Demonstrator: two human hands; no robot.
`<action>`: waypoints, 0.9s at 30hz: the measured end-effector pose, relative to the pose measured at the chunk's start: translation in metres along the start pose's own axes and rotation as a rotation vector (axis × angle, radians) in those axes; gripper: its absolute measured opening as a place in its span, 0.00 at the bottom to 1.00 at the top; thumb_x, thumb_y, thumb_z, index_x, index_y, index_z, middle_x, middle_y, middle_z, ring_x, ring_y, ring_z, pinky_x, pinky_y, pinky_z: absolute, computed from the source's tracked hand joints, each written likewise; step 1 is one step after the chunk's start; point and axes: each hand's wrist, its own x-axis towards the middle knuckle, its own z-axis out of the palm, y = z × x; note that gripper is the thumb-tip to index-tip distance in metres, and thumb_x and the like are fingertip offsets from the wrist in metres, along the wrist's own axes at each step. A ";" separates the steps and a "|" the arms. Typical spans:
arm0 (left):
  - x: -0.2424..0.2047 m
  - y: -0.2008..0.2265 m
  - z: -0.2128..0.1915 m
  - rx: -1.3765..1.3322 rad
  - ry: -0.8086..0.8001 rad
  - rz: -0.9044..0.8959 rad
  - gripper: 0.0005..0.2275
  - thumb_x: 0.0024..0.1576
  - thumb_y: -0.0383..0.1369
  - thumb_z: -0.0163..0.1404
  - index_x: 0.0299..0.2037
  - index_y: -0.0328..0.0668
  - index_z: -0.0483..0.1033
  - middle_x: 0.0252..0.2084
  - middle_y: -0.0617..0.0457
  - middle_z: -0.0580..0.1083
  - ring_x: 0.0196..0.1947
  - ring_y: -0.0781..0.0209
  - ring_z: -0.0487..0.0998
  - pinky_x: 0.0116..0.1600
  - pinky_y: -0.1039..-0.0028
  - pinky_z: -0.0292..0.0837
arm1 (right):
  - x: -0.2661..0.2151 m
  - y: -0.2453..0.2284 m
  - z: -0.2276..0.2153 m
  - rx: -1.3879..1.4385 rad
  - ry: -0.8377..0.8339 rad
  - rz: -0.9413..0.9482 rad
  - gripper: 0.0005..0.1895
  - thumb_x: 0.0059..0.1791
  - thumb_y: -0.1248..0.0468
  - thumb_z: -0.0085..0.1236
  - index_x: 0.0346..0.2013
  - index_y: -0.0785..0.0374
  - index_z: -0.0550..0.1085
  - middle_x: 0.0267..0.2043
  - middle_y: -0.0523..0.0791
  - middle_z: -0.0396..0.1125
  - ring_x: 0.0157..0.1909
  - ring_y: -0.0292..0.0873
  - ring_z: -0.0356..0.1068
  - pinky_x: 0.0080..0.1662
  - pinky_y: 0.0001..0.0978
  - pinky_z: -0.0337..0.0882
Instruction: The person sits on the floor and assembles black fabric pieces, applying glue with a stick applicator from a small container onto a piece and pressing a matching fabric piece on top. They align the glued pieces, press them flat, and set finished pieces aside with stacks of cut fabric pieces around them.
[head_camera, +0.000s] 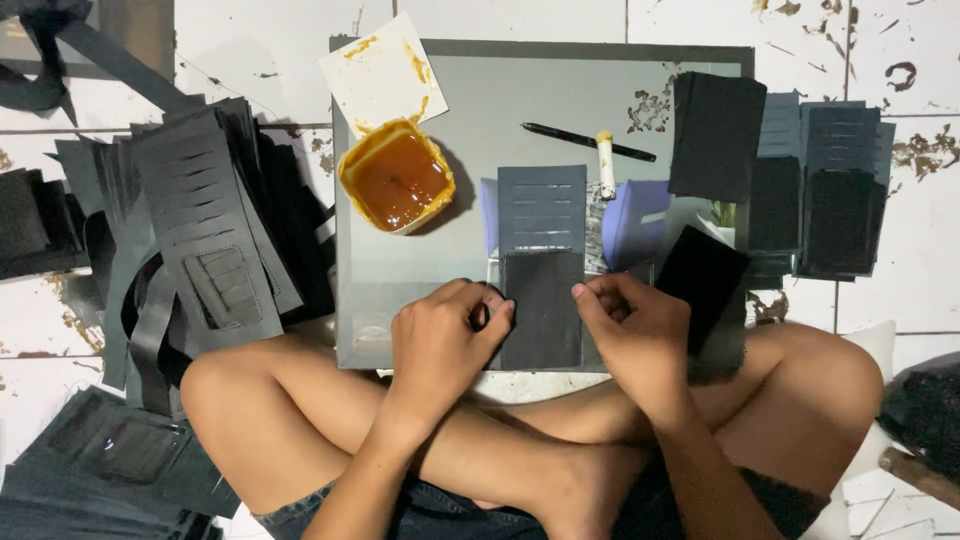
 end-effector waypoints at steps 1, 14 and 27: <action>0.001 0.000 0.000 0.005 -0.002 -0.004 0.07 0.52 0.42 0.60 0.26 0.55 0.80 0.20 0.56 0.74 0.25 0.45 0.80 0.30 0.58 0.76 | 0.001 0.001 0.000 -0.007 -0.006 -0.024 0.06 0.45 0.60 0.68 0.30 0.60 0.82 0.18 0.45 0.69 0.22 0.38 0.68 0.27 0.30 0.69; 0.004 0.000 -0.002 -0.024 -0.007 -0.040 0.07 0.51 0.41 0.60 0.25 0.53 0.81 0.18 0.56 0.74 0.24 0.46 0.81 0.30 0.60 0.76 | -0.001 0.008 0.004 0.022 0.073 -0.236 0.03 0.45 0.66 0.69 0.28 0.62 0.82 0.16 0.46 0.68 0.19 0.39 0.66 0.25 0.28 0.66; 0.010 0.009 -0.009 -0.016 -0.121 -0.166 0.09 0.54 0.44 0.56 0.27 0.52 0.82 0.19 0.55 0.75 0.25 0.43 0.81 0.33 0.56 0.76 | 0.001 0.003 0.005 -0.008 0.099 -0.280 0.03 0.45 0.68 0.70 0.28 0.62 0.82 0.15 0.48 0.68 0.17 0.42 0.67 0.23 0.29 0.65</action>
